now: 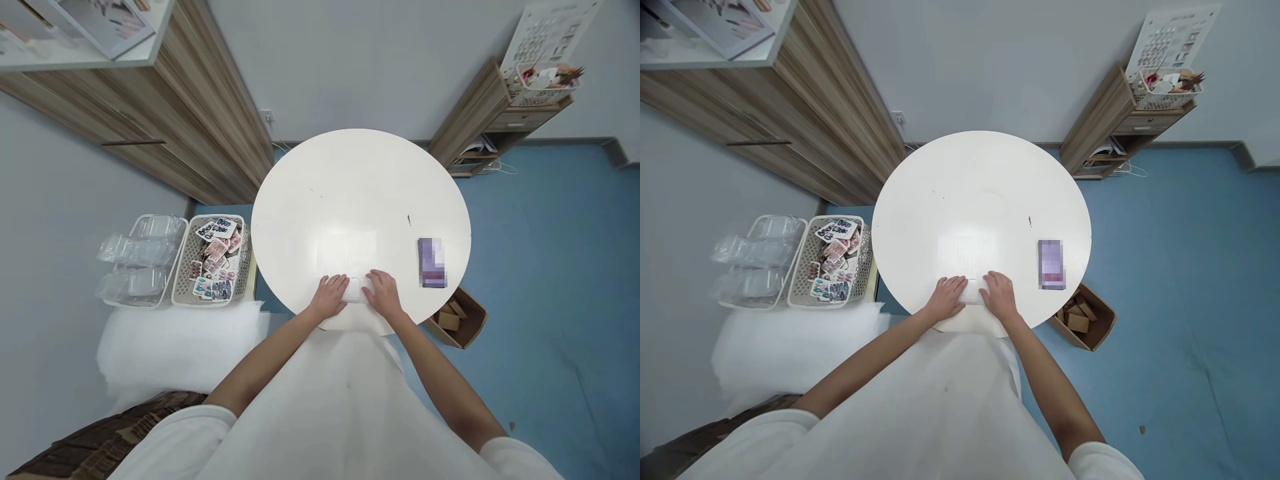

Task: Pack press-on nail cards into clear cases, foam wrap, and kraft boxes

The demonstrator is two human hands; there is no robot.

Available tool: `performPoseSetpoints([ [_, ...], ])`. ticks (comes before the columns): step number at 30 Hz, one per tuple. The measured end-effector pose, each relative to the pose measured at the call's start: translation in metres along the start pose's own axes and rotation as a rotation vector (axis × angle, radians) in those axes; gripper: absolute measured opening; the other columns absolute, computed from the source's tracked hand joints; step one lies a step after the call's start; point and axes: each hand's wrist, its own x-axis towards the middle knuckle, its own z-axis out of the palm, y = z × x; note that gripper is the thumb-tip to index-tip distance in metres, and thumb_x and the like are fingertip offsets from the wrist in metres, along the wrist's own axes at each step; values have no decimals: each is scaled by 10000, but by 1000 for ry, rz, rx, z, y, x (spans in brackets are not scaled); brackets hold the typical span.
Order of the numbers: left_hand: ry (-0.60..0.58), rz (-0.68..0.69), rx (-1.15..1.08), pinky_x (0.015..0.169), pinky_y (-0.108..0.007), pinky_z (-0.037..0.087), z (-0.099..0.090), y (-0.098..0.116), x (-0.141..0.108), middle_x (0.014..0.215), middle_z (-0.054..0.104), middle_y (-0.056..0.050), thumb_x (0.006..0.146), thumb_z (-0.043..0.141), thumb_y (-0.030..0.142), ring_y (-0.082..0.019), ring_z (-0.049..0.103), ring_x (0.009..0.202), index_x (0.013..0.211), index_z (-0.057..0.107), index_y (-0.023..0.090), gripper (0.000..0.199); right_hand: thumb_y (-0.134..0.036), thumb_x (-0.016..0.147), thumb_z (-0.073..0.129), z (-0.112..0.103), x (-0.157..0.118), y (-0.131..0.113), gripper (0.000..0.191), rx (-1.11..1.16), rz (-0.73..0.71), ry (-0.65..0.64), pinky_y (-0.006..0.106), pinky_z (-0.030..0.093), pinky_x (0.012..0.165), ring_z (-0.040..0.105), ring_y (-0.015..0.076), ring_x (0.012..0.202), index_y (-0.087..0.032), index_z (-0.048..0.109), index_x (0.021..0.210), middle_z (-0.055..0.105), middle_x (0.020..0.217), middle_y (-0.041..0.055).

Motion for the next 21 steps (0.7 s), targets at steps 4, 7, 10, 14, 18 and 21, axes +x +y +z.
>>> performPoseSetpoints([
  [4, 22, 15, -26, 979, -445, 197, -1, -1, 3, 1309, 397, -111, 699, 533, 295, -278, 351, 1185, 1275, 315, 196, 624, -300, 701, 594, 7, -5, -14, 417, 2, -270, -163, 452, 336, 928, 368, 278, 1188, -190, 481, 1086, 407, 1294, 129],
  [7, 29, 32, -50, 958, -439, 225, -5, -3, 6, 1266, 434, -114, 660, 555, 293, -278, 395, 1132, 1240, 360, 188, 621, -206, 697, 561, 13, -5, -21, 389, -9, -210, -166, 420, 352, 914, 386, 259, 1178, -167, 472, 1074, 404, 1294, 144],
  [10, 7, 58, -66, 928, -434, 256, -12, -5, 6, 1182, 493, -108, 635, 570, 334, -274, 435, 1067, 1179, 419, 189, 583, -222, 692, 546, 10, -8, -25, 387, 29, -151, -180, 396, 365, 893, 415, 260, 1147, -154, 467, 1064, 418, 1279, 147],
  [14, -75, 91, -89, 884, -423, 298, -19, -4, 0, 1005, 563, -75, 656, 550, 390, -265, 454, 1019, 1054, 505, 218, 436, -268, 698, 531, -1, -16, -31, 374, 124, -125, -248, 363, 383, 844, 516, 225, 990, -183, 460, 1055, 556, 1089, 89],
  [18, -73, 74, -105, 870, -420, 320, -23, -3, -2, 1098, 520, -76, 690, 525, 384, -275, 413, 1078, 1015, 549, 235, 358, -271, 722, 520, -9, -17, -34, 313, 157, -118, -229, 358, 367, 859, 492, 219, 1022, -193, 486, 1023, 555, 1086, 76],
  [21, -126, 4, -178, 831, -412, 362, -31, -9, 2, 1105, 514, -77, 741, 462, 411, -270, 457, 1029, 1015, 573, 251, 336, -298, 748, 515, -14, -5, -32, 257, 164, -101, -226, 366, 364, 862, 457, 231, 1076, -194, 533, 982, 505, 1174, 95],
])
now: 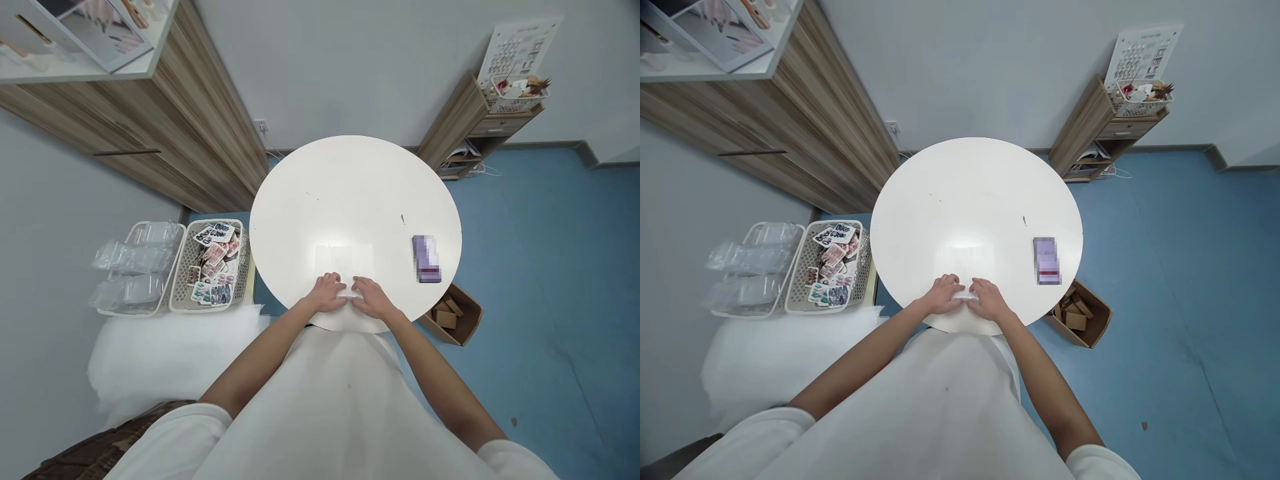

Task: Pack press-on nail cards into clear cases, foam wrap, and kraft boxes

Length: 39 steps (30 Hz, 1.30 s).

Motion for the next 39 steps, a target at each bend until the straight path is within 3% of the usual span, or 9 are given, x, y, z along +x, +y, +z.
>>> performPoseSetpoints([
  [3, -74, -62, -205, 806, -349, 400, -11, -13, 2, 1074, 552, -65, 746, 459, 435, -234, 518, 966, 1124, 519, 249, 425, -342, 778, 491, -13, 15, 5, 244, 84, 59, -78, 342, 395, 805, 516, 212, 965, -201, 580, 957, 556, 1066, 84],
  [6, -26, -167, -427, 805, -289, 410, -17, -30, 1, 1125, 554, -59, 698, 534, 429, -215, 530, 988, 1160, 489, 221, 509, -388, 806, 453, -24, 28, 10, 292, 222, 141, -155, 301, 412, 752, 545, 185, 878, -211, 587, 995, 585, 994, 68],
  [13, 174, -457, -603, 555, -245, 380, -10, -57, 3, 671, 556, 0, 719, 507, 354, -141, 515, 621, 736, 561, 168, 194, -420, 782, 463, -22, 49, 24, 329, 371, 391, -102, 274, 428, 600, 542, 146, 686, -257, 522, 1060, 591, 1008, 32],
  [17, 234, -595, -553, 514, -230, 335, -5, -59, 8, 569, 458, 29, 708, 529, 283, -119, 460, 551, 651, 501, 170, 130, -298, 781, 457, -12, 55, 30, 283, 372, 430, 10, 293, 442, 711, 553, 164, 832, -237, 530, 1047, 575, 1053, 32],
  [21, 303, -655, -473, 584, -259, 380, -4, -50, 7, 700, 527, -13, 725, 521, 269, -156, 518, 662, 866, 523, 169, 173, -210, 763, 439, -6, 47, 35, 342, 342, 480, 189, 326, 398, 874, 490, 186, 1037, -213, 502, 1099, 534, 1121, 49],
  [25, 516, -501, -136, 839, -348, 375, 2, -30, 1, 1131, 486, -117, 774, 473, 275, -233, 452, 1051, 1187, 386, 163, 436, -243, 729, 480, 3, 24, 38, 483, 316, 543, 359, 383, 340, 954, 397, 234, 1146, -186, 415, 1205, 442, 1204, 97],
  [30, 269, -88, 108, 934, -402, 293, 19, -3, -3, 1264, 412, -101, 780, 471, 286, -258, 351, 1174, 1208, 404, 226, 438, -318, 689, 533, 20, 1, 32, 659, 571, 684, 350, 344, 424, 877, 468, 225, 1072, -192, 293, 1289, 396, 1242, 116],
  [35, 182, -93, 212, 927, -441, 268, 31, 4, -1, 1336, 343, -113, 764, 501, 323, -283, 302, 1212, 1250, 364, 253, 510, -323, 627, 597, 21, 11, 22, 722, 787, 770, 357, 298, 478, 752, 536, 206, 985, -207, 309, 1279, 439, 1226, 111],
  [39, 153, -89, 241, 930, -442, 261, 31, 4, -1, 1358, 313, -119, 753, 513, 335, -285, 286, 1222, 1272, 336, 250, 554, -284, 605, 605, 11, 22, 21, 467, 866, 746, 357, 282, 471, 664, 585, 188, 825, -197, 516, 1055, 599, 1002, 71],
])
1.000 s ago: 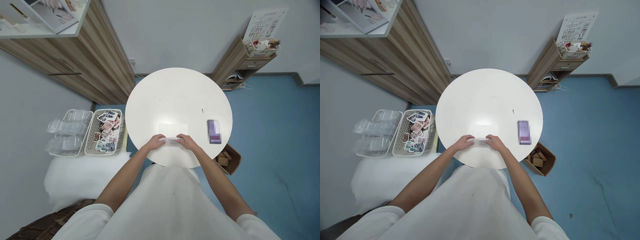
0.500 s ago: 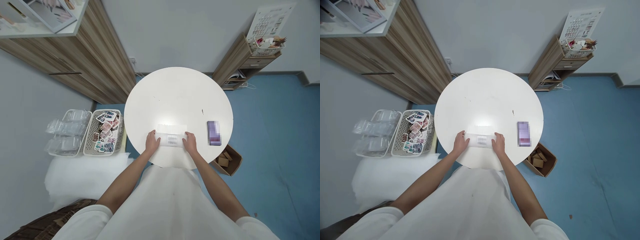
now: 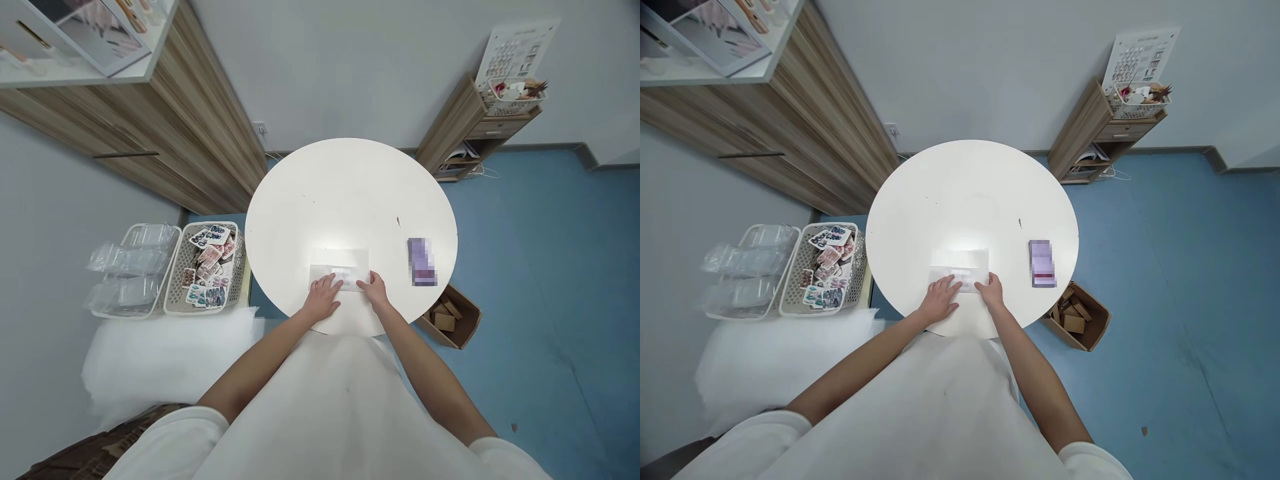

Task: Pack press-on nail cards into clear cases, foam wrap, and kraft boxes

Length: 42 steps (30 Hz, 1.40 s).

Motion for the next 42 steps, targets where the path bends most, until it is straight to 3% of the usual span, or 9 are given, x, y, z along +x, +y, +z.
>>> performPoseSetpoints([
  [3, -15, -3, 5, 937, -440, 255, -1, 0, 0, 1362, 305, -119, 752, 510, 360, -283, 275, 1228, 1279, 325, 250, 569, -285, 582, 608, -1, 0, -5, 305, -12, -14, -26, 276, 455, 647, 583, 176, 763, -183, 568, 867, 628, 873, 44],
  [10, -54, 38, -27, 942, -451, 249, 2, 8, -9, 1371, 286, -125, 722, 544, 378, -298, 271, 1221, 1279, 326, 238, 614, -336, 597, 587, -3, -12, 15, 344, -82, -52, 75, 255, 445, 629, 565, 160, 765, -196, 518, 904, 600, 888, 35],
  [15, -41, 72, -80, 943, -460, 244, 7, 15, -19, 1371, 284, -120, 696, 576, 353, -302, 278, 1215, 1268, 339, 254, 627, -364, 676, 485, -10, -22, 29, 212, -79, -33, 15, 247, 428, 513, 528, 138, 603, -191, 503, 796, 569, 716, 13],
  [19, -14, 56, -124, 952, -475, 226, 8, 16, -20, 1366, 293, -108, 689, 584, 336, -302, 278, 1217, 1246, 364, 271, 603, -359, 676, 488, -4, -26, 22, 187, -86, -125, -1, 253, 443, 557, 528, 131, 621, -193, 504, 760, 567, 725, 4],
  [27, 47, 24, -171, 953, -450, 227, 1, 16, -20, 1362, 294, -122, 740, 503, 334, -280, 279, 1221, 1326, 239, 215, 653, -288, 681, 495, 22, -30, 3, 236, -205, -223, -185, 285, 453, 727, 566, 129, 713, -190, 572, 882, 607, 773, 4],
  [31, 10, 139, -112, 960, -437, 206, 0, 17, -23, 1347, 333, -116, 732, 502, 289, -276, 283, 1224, 1320, 257, 207, 643, -187, 681, 440, 20, -27, 8, 291, -213, -226, -199, 272, 454, 745, 573, 118, 759, -183, 570, 941, 612, 837, 12],
  [35, -35, 141, -57, 958, -444, 208, 3, 17, -24, 1347, 345, -114, 720, 507, 251, -278, 283, 1227, 1280, 321, 207, 592, -166, 712, 399, 12, -28, 17, 340, -247, -287, -145, 285, 464, 732, 557, 107, 682, -184, 541, 1020, 593, 876, 15],
  [38, -36, 146, -53, 961, -447, 213, 4, 17, -23, 1356, 334, -109, 717, 511, 240, -281, 272, 1236, 1264, 339, 216, 574, -189, 749, 414, 9, -32, 19, 380, -403, -413, -27, 308, 463, 729, 535, 114, 663, -197, 498, 1120, 538, 1000, 51],
  [42, -16, 93, -113, 966, -460, 222, 6, 15, -29, 1353, 328, -111, 710, 535, 269, -290, 268, 1239, 1241, 365, 230, 558, -220, 769, 465, 12, -35, 17, 479, -702, -499, -99, 316, 460, 692, 548, 156, 778, -257, 401, 1243, 403, 1193, 86],
])
